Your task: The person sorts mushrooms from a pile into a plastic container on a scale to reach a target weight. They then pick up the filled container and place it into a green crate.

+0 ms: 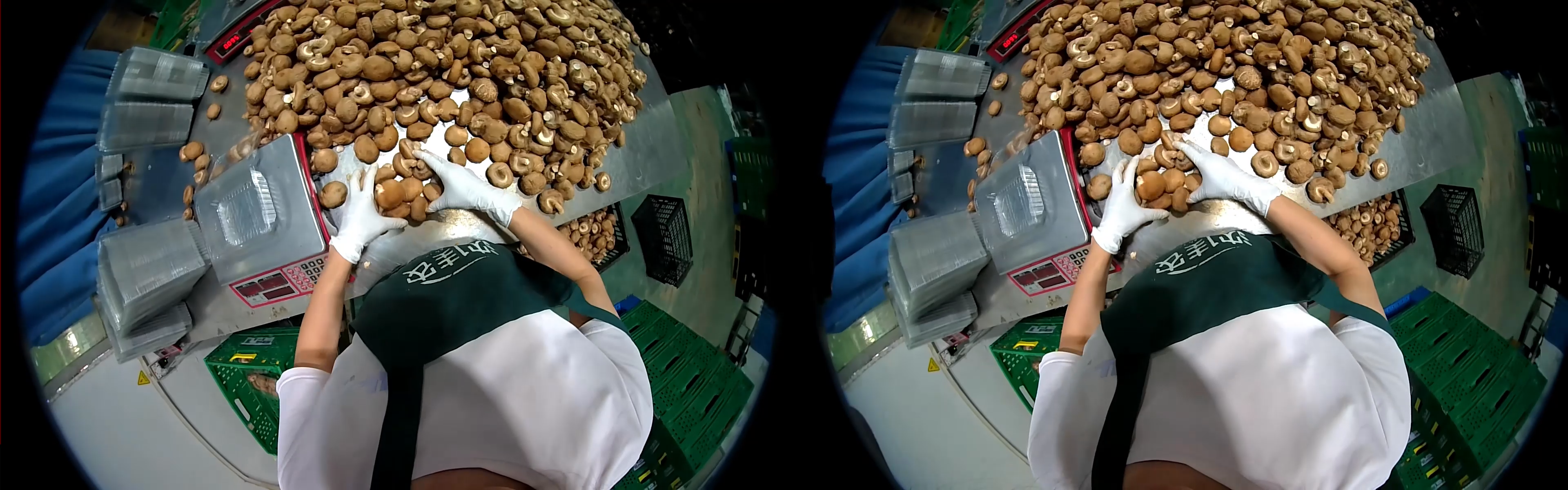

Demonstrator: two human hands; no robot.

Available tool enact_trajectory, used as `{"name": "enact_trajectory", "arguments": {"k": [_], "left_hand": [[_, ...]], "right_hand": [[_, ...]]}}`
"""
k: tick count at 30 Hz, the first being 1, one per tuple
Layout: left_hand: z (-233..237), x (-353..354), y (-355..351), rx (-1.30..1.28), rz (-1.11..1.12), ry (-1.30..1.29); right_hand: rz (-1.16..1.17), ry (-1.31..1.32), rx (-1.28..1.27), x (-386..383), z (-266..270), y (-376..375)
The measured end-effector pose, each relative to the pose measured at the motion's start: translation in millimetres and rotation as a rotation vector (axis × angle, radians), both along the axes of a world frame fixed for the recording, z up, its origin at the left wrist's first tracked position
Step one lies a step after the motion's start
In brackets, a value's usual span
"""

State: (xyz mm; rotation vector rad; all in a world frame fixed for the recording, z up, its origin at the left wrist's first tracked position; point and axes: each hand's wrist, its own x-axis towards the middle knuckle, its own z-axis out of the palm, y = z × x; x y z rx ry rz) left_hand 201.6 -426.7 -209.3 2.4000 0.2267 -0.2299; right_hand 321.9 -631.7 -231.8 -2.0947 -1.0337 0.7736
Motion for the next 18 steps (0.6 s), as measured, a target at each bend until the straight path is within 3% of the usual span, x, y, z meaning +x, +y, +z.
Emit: {"name": "enact_trajectory", "arguments": {"k": [3, 4, 7, 12, 13, 14, 16, 18], "left_hand": [[-13.3, -11.2, -5.6, -0.083, 0.081, -0.088], [-16.7, -15.1, -7.0, -0.149, 0.135, -0.139], [-30.1, -20.7, -10.5, -0.171, 0.178, -0.214], [-23.0, -14.8, -10.0, -0.226, 0.169, -0.274], [-18.6, -12.2, -15.9, -0.616, 0.237, -0.238], [-14.1, -10.4, -20.4, -1.006, 0.3, -0.194], [-17.6, -9.8, -22.1, -0.956, 0.269, -0.221], [-16.7, -9.8, -23.9, -0.914, 0.268, -0.21]], "right_hand": [[-0.072, 0.161, 0.082, -6.9, 8.1, -3.3], [-0.103, 0.302, 0.007, -6.0, 7.0, -2.3], [-0.085, 0.221, 0.094, -3.2, -2.9, 1.1], [-0.073, 0.403, 0.188, 3.1, -0.8, 6.9], [-0.107, 0.561, 0.269, 0.7, -2.9, 10.1], [-0.102, 0.559, 0.268, -0.7, -0.4, 12.1], [-0.139, 0.413, 0.258, -2.6, 6.4, 13.6], [-0.141, 0.43, 0.228, -1.6, 5.3, 13.1]]}}
